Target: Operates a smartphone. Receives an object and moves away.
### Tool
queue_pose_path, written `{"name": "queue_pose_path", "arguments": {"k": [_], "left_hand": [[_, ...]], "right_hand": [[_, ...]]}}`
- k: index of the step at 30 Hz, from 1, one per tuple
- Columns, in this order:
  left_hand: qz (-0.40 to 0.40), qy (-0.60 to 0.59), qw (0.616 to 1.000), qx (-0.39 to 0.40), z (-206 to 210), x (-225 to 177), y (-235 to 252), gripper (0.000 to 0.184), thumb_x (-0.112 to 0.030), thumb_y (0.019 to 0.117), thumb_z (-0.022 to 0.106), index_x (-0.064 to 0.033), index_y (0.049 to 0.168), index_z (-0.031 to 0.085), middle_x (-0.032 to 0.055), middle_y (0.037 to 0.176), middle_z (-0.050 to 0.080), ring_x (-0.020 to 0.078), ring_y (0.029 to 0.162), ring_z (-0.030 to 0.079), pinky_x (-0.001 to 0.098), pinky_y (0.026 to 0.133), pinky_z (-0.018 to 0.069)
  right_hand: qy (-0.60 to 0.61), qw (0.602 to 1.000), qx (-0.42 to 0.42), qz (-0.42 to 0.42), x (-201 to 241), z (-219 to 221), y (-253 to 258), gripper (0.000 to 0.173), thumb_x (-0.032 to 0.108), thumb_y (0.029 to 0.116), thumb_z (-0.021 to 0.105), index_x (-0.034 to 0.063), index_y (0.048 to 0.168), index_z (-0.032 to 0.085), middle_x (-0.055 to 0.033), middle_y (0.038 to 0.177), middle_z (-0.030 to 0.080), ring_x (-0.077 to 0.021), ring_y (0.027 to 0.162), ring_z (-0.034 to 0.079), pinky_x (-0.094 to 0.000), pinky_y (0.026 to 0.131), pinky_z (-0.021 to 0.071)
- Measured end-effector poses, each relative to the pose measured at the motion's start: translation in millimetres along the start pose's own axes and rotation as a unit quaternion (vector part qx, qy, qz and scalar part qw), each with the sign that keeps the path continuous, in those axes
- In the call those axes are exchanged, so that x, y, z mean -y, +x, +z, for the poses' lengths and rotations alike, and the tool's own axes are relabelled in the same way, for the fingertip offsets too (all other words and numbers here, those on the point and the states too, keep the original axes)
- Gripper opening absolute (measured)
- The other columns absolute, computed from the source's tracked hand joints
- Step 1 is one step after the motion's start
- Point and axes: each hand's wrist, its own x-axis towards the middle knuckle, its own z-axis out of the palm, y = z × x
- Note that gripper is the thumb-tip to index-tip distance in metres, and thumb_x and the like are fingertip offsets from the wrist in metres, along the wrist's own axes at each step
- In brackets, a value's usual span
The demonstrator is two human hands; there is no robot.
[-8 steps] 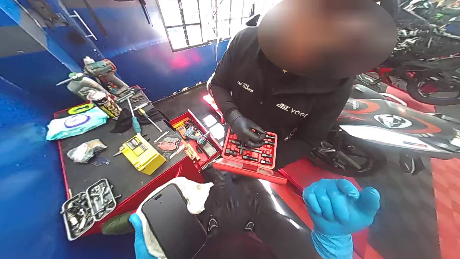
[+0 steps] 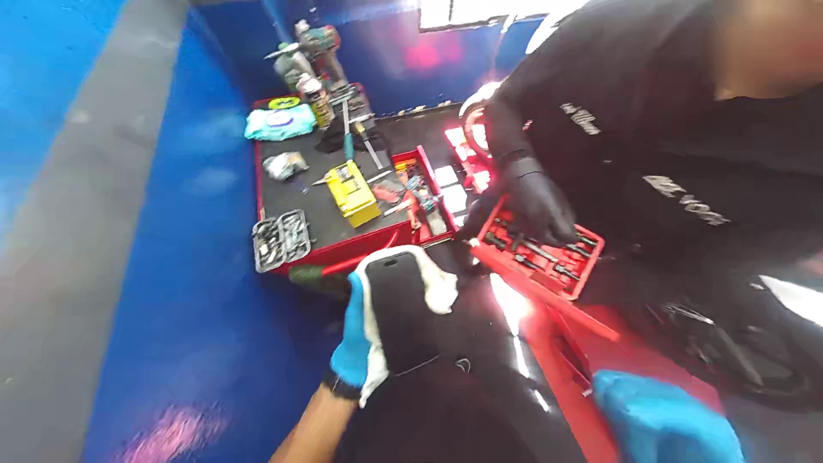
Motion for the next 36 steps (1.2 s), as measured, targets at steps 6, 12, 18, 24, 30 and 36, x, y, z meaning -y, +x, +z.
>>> {"name": "queue_pose_path", "arguments": {"k": [6, 12, 18, 24, 30, 36], "left_hand": [[-0.035, -0.010, 0.998, 0.051, -8, 8, 4, 0.055, -0.061, 0.1006, 0.048, -0.0180, 0.131, 0.066, 0.0069, 0.123, 0.072, 0.0158, 0.116, 0.068, 0.0384, 0.100, 0.0567], [-0.058, -0.041, 0.993, 0.091, -7, 13, 0, 0.055, -0.059, 0.1012, 0.048, -0.0171, 0.132, 0.065, 0.0066, 0.124, 0.071, 0.0152, 0.117, 0.067, 0.0366, 0.102, 0.0550], [-0.081, -0.083, 0.991, 0.071, -2, 7, -5, 0.057, -0.061, 0.1007, 0.047, -0.0155, 0.130, 0.066, 0.0096, 0.120, 0.073, 0.0179, 0.112, 0.070, 0.0378, 0.097, 0.0581], [-0.055, -0.090, 0.992, 0.073, -5, 2, -3, 0.056, -0.059, 0.1034, 0.042, -0.0154, 0.130, 0.066, 0.0096, 0.121, 0.073, 0.0178, 0.114, 0.069, 0.0380, 0.098, 0.0574], [-0.068, -0.118, 0.984, 0.111, -12, 3, 0, 0.056, -0.059, 0.1023, 0.046, -0.0159, 0.133, 0.065, 0.0097, 0.125, 0.071, 0.0187, 0.117, 0.068, 0.0390, 0.101, 0.0553], [-0.076, -0.083, 0.989, 0.099, -8, 5, -5, 0.056, -0.059, 0.1015, 0.048, -0.0158, 0.133, 0.065, 0.0086, 0.124, 0.072, 0.0167, 0.116, 0.068, 0.0367, 0.100, 0.0566]], "right_hand": [[-0.134, 0.959, 0.224, 0.109, -43, 67, 8, 0.078, 0.055, 0.0996, 0.055, 0.0231, 0.163, 0.024, 0.0029, 0.129, 0.071, -0.0065, 0.078, 0.066, -0.0244, 0.065, 0.0528], [-0.298, 0.923, 0.234, 0.063, -75, 91, 21, 0.087, 0.058, 0.0952, 0.058, 0.0104, 0.161, 0.028, 0.0028, 0.136, 0.068, -0.0082, 0.074, 0.063, -0.0322, 0.065, 0.0517], [-0.325, 0.912, 0.246, 0.049, -78, 92, 16, 0.079, 0.058, 0.0965, 0.056, 0.0082, 0.156, 0.040, -0.0012, 0.115, 0.076, -0.0089, 0.070, 0.064, -0.0326, 0.066, 0.0529], [-0.273, 0.924, 0.266, 0.043, -74, 92, 12, 0.071, 0.056, 0.0993, 0.053, 0.0117, 0.154, 0.043, -0.0012, 0.107, 0.076, -0.0100, 0.070, 0.061, -0.0298, 0.066, 0.0493], [-0.248, 0.941, 0.223, 0.064, -69, 85, 12, 0.073, 0.052, 0.0990, 0.054, 0.0239, 0.161, 0.029, 0.0030, 0.117, 0.074, -0.0067, 0.071, 0.059, -0.0251, 0.065, 0.0479], [-0.292, 0.928, 0.212, 0.088, -69, 88, 18, 0.089, 0.058, 0.0938, 0.059, 0.0154, 0.163, 0.021, 0.0013, 0.133, 0.069, -0.0021, 0.070, 0.058, -0.0235, 0.065, 0.0484]]}}
